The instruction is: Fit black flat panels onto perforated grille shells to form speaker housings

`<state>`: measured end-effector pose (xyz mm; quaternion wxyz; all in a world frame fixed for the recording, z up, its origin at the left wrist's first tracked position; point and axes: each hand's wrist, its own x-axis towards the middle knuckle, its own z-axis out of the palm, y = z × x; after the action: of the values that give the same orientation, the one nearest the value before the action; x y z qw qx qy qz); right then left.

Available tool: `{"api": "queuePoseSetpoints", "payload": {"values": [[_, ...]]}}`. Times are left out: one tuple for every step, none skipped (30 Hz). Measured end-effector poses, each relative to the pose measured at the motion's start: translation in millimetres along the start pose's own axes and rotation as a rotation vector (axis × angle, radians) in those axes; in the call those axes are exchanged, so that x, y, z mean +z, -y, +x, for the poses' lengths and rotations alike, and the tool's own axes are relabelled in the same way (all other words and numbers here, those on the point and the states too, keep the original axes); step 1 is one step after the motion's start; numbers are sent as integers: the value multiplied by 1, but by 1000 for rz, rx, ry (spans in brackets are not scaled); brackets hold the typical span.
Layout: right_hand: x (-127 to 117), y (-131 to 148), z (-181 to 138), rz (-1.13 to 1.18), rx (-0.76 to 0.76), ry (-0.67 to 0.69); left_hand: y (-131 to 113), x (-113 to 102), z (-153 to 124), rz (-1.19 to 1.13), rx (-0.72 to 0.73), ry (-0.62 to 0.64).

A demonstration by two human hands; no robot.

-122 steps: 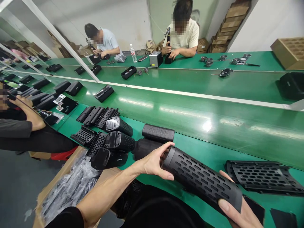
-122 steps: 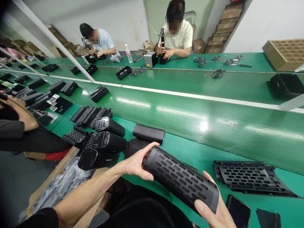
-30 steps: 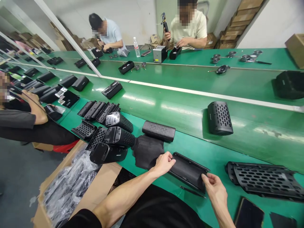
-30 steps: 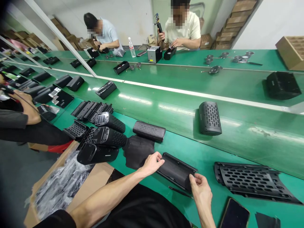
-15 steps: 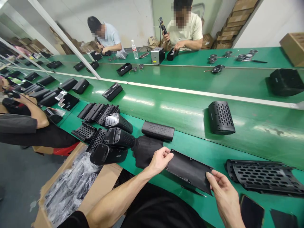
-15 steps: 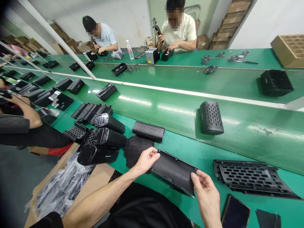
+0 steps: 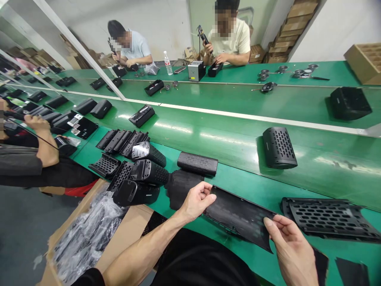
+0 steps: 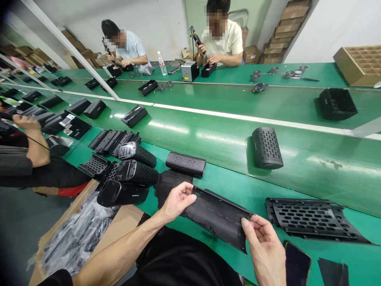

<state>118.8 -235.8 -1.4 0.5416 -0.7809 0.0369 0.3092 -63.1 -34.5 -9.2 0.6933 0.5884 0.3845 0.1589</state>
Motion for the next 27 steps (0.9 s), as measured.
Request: {"api": "queuePoseSetpoints", "payload": {"values": [[0,1,-1,-3,-2,-2,-2,0,0,-5,-2,-3],[-1,2,-2,-7,-4,-5,-4,1,0,-11,-3,-8],[-1,3,-3,-10,-7,-6,-5,1,0,-16,-6,-14],[-1,3,-3,-12,-11,-8,-7,1,0,-20,-9,-18],[-1,3,-3,-13,-16,-9,-7,2,1,-24,-15,-19],[-1,3,-3,-10,-22,-9,-8,2,1,-29,-19,-20],[-2,1,-3,-2,-27,-7,-8,3,2,-34,-24,-20],[-2,0,-3,11,-30,-3,-8,3,2,-39,-29,-20],[-2,-2,-2,28,-29,3,-8,3,3,-45,-33,-20],[-2,-3,-2,49,-23,13,-8,3,3,-50,-37,-19],[-2,-4,-1,74,-14,30,-8,3,3,-56,-40,-16],[-2,-4,-1,100,-2,49,-9,3,3,-60,-42,-13],[-1,-4,-1,127,13,70,-9,2,3,-62,-44,-9],[-1,-3,-2,158,28,88,-10,2,3,-62,-44,-5],[0,-2,-2,189,41,102,-11,1,2,-57,-46,8],[0,0,-3,219,52,109,-12,0,1,-45,-49,26],[1,1,-3,247,58,108,-14,-1,-1,-20,-47,34],[0,2,-3,272,62,103,-17,-2,-3,21,-27,12],[0,2,-3,293,64,95,-21,-3,-7,84,24,-39],[0,2,-3,310,64,86,-25,-3,-11,171,116,-100],[0,2,-3,325,63,77,-31,-3,-16,278,250,-151],[-1,1,-3,337,59,69,-36,-2,-21,396,414,-170],[-1,1,-3,348,53,63,-42,-1,-25,519,582,-142],[-1,0,-3,355,45,58,-47,1,-29,637,728,-72],[-1,0,-4,361,37,52,-50,3,-32,743,837,12],[0,1,-5,364,29,48,-52,6,-34,831,905,81],[0,2,-6,364,24,44,-52,9,-35,904,937,125]]}}
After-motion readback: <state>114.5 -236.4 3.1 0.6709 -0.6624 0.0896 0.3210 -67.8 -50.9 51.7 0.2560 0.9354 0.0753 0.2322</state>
